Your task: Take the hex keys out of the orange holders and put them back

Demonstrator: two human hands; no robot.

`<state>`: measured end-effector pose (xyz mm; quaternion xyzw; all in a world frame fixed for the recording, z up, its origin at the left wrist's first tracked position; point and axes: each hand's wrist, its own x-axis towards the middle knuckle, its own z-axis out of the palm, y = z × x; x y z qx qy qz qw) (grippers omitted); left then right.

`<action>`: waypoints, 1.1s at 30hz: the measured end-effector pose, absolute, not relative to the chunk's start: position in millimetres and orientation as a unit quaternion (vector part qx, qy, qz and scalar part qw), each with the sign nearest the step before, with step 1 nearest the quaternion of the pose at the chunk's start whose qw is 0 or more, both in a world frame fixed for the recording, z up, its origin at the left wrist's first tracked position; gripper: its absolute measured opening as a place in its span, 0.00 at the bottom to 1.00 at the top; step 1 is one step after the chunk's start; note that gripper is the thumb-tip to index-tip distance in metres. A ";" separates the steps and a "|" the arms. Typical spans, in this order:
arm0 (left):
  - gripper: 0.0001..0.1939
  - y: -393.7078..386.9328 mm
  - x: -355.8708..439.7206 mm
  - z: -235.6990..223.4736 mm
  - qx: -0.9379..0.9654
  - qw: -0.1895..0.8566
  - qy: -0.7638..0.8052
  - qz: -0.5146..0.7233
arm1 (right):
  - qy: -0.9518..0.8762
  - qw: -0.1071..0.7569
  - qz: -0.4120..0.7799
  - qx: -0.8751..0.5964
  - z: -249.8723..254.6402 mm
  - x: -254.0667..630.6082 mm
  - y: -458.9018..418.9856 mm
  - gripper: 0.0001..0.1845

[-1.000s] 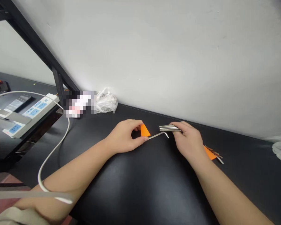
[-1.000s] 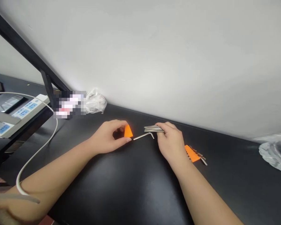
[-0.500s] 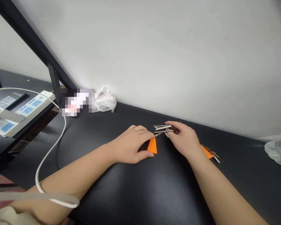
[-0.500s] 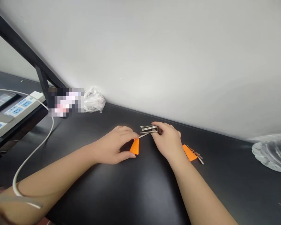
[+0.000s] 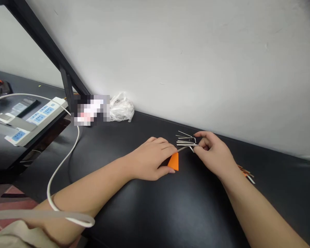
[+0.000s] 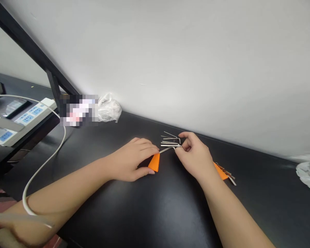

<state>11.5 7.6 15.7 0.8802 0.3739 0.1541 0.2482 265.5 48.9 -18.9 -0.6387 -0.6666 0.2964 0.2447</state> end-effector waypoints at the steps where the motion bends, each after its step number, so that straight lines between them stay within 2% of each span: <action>1: 0.21 7.6 11.5 15.7 0.882 0.246 0.372 0.151 | -0.670 0.244 0.286 -0.641 -19.0 264.9 47.9 0.19; 5: 0.22 7.2 11.9 16.3 0.885 0.244 0.368 0.145 | -0.697 0.236 0.219 -0.641 -22.9 263.0 42.8 0.10; 9: 0.22 6.8 12.1 16.1 0.883 0.238 0.376 0.152 | -0.730 0.236 0.167 -0.620 -27.7 261.8 37.2 0.08; 13: 0.21 6.4 11.9 15.0 0.885 0.223 0.379 0.152 | -0.745 0.242 0.156 -0.602 -29.3 262.3 35.1 0.09; 18: 0.24 3.6 14.3 18.3 0.896 0.226 0.351 0.151 | -0.741 0.275 0.130 -0.598 -32.8 265.3 38.8 0.19; 24: 0.21 0.4 18.1 20.0 0.913 0.220 0.324 0.114 | -0.751 0.288 0.102 -0.586 -36.2 268.0 40.7 0.13; 33: 0.24 3.7 18.7 13.4 0.912 0.189 0.345 0.118 | -0.789 0.299 0.097 -0.528 -33.9 265.0 37.9 0.11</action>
